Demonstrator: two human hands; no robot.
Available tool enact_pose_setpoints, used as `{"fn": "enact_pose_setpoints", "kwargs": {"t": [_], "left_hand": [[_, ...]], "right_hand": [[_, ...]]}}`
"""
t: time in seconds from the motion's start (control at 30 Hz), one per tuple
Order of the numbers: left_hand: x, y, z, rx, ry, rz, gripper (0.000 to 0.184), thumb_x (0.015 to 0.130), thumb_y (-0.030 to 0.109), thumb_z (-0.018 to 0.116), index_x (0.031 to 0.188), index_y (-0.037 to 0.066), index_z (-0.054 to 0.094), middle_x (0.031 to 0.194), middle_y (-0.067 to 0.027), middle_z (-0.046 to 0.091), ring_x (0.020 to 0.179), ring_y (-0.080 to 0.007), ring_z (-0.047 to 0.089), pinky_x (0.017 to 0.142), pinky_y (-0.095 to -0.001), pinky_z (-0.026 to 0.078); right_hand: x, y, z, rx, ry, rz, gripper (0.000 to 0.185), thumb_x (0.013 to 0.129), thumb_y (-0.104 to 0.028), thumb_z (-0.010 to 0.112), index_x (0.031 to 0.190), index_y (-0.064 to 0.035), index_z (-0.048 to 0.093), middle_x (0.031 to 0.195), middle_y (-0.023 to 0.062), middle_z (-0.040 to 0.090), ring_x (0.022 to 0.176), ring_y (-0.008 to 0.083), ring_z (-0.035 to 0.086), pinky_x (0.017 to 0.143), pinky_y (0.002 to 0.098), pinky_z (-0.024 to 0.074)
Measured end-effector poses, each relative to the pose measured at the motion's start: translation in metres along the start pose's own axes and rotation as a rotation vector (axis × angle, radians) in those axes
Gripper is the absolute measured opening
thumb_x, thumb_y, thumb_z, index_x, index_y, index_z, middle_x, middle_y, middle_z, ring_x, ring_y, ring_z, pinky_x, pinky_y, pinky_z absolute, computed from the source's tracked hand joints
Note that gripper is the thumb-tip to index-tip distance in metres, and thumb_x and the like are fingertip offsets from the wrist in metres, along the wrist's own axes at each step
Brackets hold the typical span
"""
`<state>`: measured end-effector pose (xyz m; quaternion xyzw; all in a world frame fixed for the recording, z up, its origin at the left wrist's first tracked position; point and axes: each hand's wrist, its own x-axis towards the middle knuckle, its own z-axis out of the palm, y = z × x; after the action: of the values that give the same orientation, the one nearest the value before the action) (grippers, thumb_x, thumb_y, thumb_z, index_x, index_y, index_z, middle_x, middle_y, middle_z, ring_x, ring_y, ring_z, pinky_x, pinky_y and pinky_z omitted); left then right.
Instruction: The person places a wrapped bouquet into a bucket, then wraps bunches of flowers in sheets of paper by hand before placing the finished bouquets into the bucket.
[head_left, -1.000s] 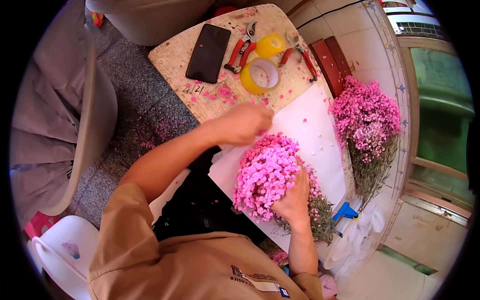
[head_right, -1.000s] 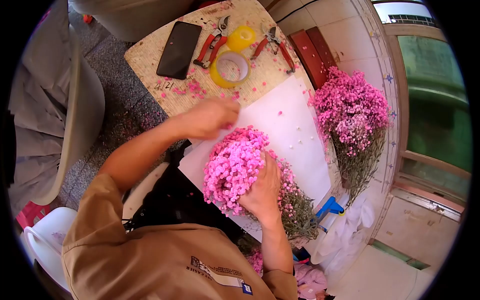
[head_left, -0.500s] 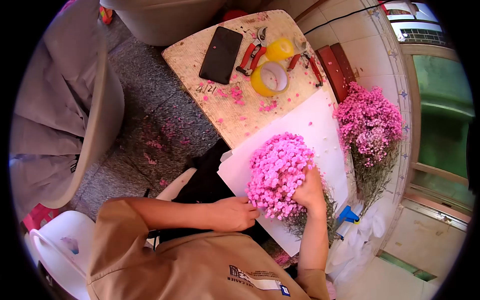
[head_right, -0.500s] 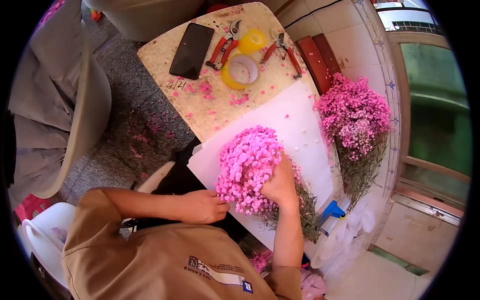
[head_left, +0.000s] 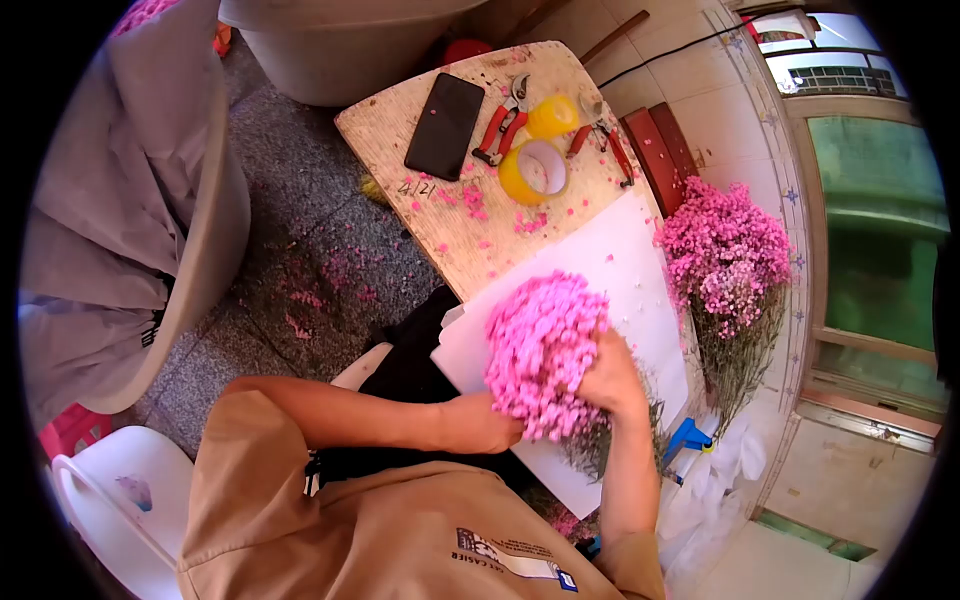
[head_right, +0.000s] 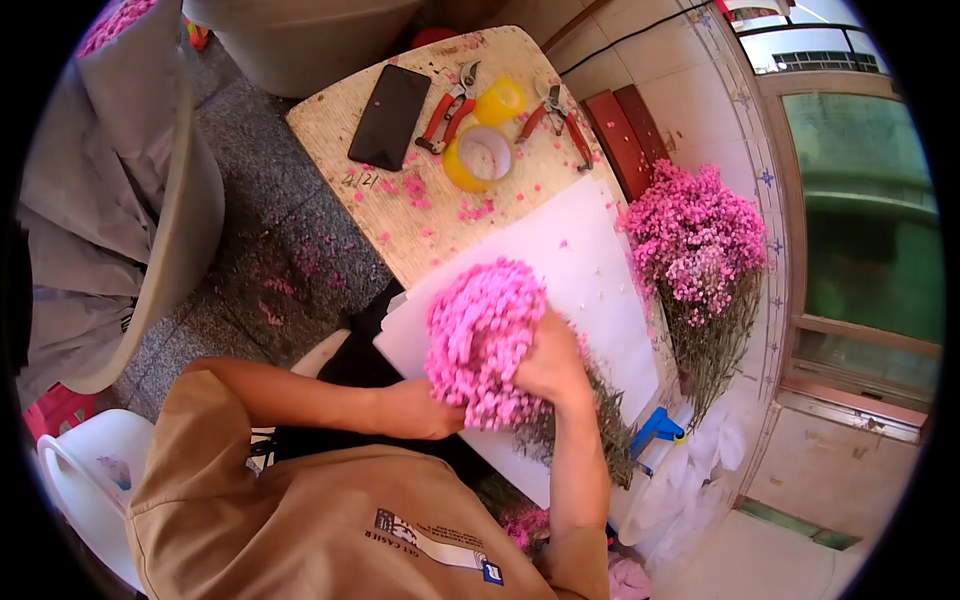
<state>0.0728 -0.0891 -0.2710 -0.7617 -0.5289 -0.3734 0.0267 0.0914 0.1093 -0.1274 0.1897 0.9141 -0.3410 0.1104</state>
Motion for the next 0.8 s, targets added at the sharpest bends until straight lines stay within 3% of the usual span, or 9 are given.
{"fn": "enact_pose_setpoints", "kwargs": {"t": [0.1,0.17,0.33,0.43,0.5,0.57,0.7,0.73,0.8], "left_hand": [[-0.006,0.007,0.0,0.039,0.134,0.0,0.026,0.078,0.02,0.06,0.084,0.002,0.077,0.102,-0.0166,0.071,0.1,-0.0332,0.065,0.093,-0.0497,0.052],[-0.007,0.01,-0.01,-0.083,-0.208,-0.011,0.026,0.076,0.021,0.06,0.082,0.002,0.078,0.095,-0.0156,0.071,0.097,-0.0328,0.066,0.089,-0.0487,0.052],[-0.007,0.016,-0.004,-0.088,-0.23,-0.029,0.026,0.076,0.021,0.06,0.082,0.003,0.078,0.088,-0.0126,0.071,0.091,-0.031,0.067,0.087,-0.0458,0.053],[-0.008,0.015,-0.008,-0.143,-0.25,-0.048,0.024,0.077,0.021,0.06,0.081,0.004,0.077,0.094,-0.0118,0.069,0.098,-0.0296,0.065,0.086,-0.0433,0.054],[-0.008,0.009,-0.022,0.013,-0.077,0.007,0.021,0.078,0.021,0.06,0.082,0.007,0.075,0.103,-0.0076,0.065,0.105,-0.0244,0.061,0.084,-0.0358,0.051],[-0.008,0.003,-0.054,0.04,-0.113,0.006,0.02,0.079,0.022,0.061,0.083,0.008,0.074,0.105,-0.0058,0.062,0.105,-0.0226,0.059,0.083,-0.0335,0.048],[-0.011,-0.019,-0.086,0.288,0.067,0.018,0.025,0.08,0.023,0.066,0.101,0.013,0.075,0.121,-0.0017,0.062,0.106,-0.0169,0.058,0.082,-0.033,0.041],[-0.006,-0.018,-0.089,0.305,0.053,0.027,0.023,0.082,0.023,0.068,0.102,0.014,0.075,0.138,-0.0031,0.06,0.125,-0.0204,0.057,0.094,-0.0367,0.042],[0.022,-0.023,-0.098,0.326,0.065,0.104,0.024,0.083,0.022,0.068,0.103,0.013,0.075,0.143,-0.0058,0.058,0.133,-0.0237,0.053,0.103,-0.0402,0.04]], "right_hand": [[-0.005,-0.01,0.009,-0.052,0.023,-0.116,0.047,0.071,-0.024,0.083,0.112,-0.0041,0.071,0.11,0.017,0.074,0.103,0.037,0.07,0.094,0.0421,0.0542],[-0.001,-0.008,0.01,-0.076,0.017,-0.132,0.047,0.071,-0.024,0.082,0.112,-0.0044,0.071,0.111,0.0169,0.073,0.105,0.0375,0.069,0.096,0.0423,0.0534],[0.001,-0.002,0.012,-0.163,0.005,-0.221,0.054,0.073,-0.029,0.08,0.12,-0.0051,0.069,0.124,0.0167,0.07,0.117,0.038,0.064,0.106,0.0447,0.0473],[0.004,0.017,0.014,-0.171,0.037,-0.205,0.057,0.073,-0.029,0.08,0.123,-0.0048,0.067,0.124,0.0171,0.069,0.116,0.0376,0.064,0.106,0.0442,0.0472],[0.008,0.022,0.01,-0.103,0.068,-0.172,0.056,0.073,-0.025,0.082,0.124,-0.004,0.067,0.124,0.0157,0.07,0.117,0.0332,0.064,0.107,0.0427,0.0471],[0.012,0.022,0.001,0.356,-0.069,0.043,0.06,0.073,-0.02,0.086,0.127,-0.0033,0.065,0.127,0.0136,0.069,0.12,0.0286,0.062,0.109,0.0411,0.0461],[0.023,0.068,-0.004,0.268,-0.094,-0.026,0.074,0.07,-0.017,0.09,0.134,-0.0016,0.057,0.128,0.0123,0.068,0.12,0.0221,0.062,0.107,0.038,0.0485],[0.029,0.077,-0.005,0.109,-0.102,-0.224,0.082,0.069,-0.017,0.091,0.139,-0.0012,0.053,0.128,0.0111,0.069,0.117,0.0208,0.064,0.106,0.0379,0.0501],[0.029,0.082,-0.006,0.265,-0.122,-0.128,0.082,0.069,-0.017,0.091,0.14,-0.0011,0.053,0.127,0.0114,0.07,0.115,0.0206,0.066,0.105,0.0375,0.0511]]}}
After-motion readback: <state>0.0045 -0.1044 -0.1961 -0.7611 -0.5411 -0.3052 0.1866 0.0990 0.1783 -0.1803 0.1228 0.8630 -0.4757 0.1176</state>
